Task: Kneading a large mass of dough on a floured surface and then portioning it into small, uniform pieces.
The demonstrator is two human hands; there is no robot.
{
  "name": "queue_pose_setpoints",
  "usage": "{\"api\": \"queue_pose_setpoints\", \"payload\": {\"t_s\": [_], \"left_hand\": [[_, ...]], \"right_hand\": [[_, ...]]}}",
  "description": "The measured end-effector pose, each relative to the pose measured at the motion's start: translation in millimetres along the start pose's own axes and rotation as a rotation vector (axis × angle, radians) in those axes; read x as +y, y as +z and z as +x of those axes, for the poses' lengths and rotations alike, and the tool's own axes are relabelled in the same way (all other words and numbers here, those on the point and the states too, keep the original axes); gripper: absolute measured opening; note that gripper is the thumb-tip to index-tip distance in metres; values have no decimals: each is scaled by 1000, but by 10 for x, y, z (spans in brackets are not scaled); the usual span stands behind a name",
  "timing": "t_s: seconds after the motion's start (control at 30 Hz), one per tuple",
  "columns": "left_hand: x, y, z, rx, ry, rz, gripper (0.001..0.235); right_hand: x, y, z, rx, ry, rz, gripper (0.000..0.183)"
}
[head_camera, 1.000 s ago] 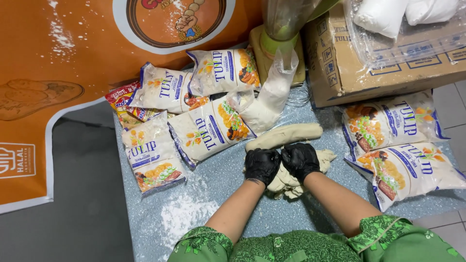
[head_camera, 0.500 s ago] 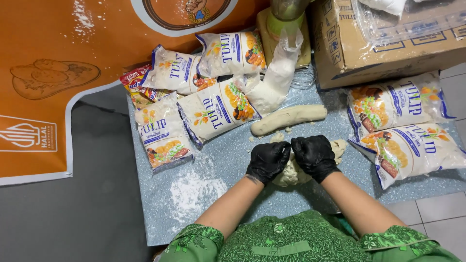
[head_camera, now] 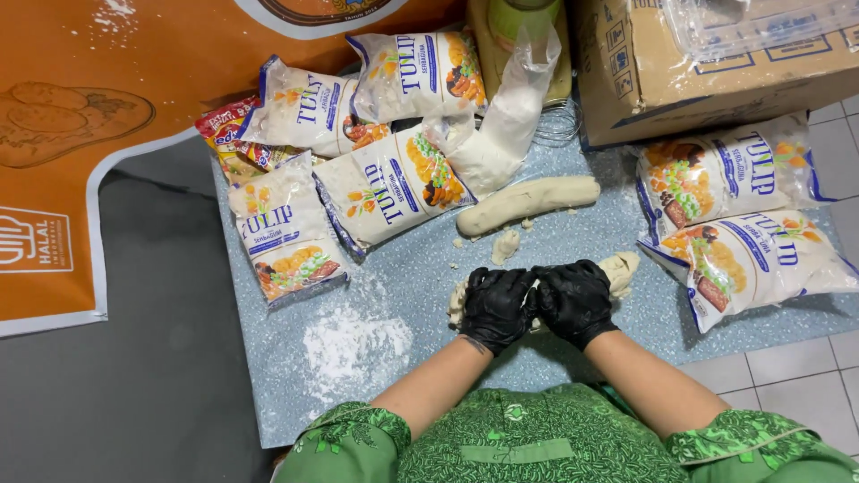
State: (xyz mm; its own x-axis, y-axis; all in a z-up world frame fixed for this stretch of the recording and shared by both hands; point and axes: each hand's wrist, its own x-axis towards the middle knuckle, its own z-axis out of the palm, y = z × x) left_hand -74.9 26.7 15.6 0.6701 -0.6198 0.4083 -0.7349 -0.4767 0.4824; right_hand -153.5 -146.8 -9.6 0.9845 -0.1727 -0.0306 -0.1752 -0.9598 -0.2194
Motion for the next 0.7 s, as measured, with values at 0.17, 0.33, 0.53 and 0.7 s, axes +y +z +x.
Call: {"api": "queue_pose_setpoints", "payload": {"t_s": [0.17, 0.33, 0.53, 0.7], "left_hand": [[-219, 199, 204, -45, -73, -23, 19], [-417, 361, 373, -105, -157, -37, 15], [-566, 503, 561, -65, -213, -9, 35], [-601, 530, 664, -117, -269, 20, 36]], "right_hand": [[272, 508, 231, 154, -62, 11, 37], [287, 429, 556, 160, -51, 29, 29], [267, 343, 880, -5, 46, 144, 36], [315, 452, 997, -98, 90, 120, 38]]}}
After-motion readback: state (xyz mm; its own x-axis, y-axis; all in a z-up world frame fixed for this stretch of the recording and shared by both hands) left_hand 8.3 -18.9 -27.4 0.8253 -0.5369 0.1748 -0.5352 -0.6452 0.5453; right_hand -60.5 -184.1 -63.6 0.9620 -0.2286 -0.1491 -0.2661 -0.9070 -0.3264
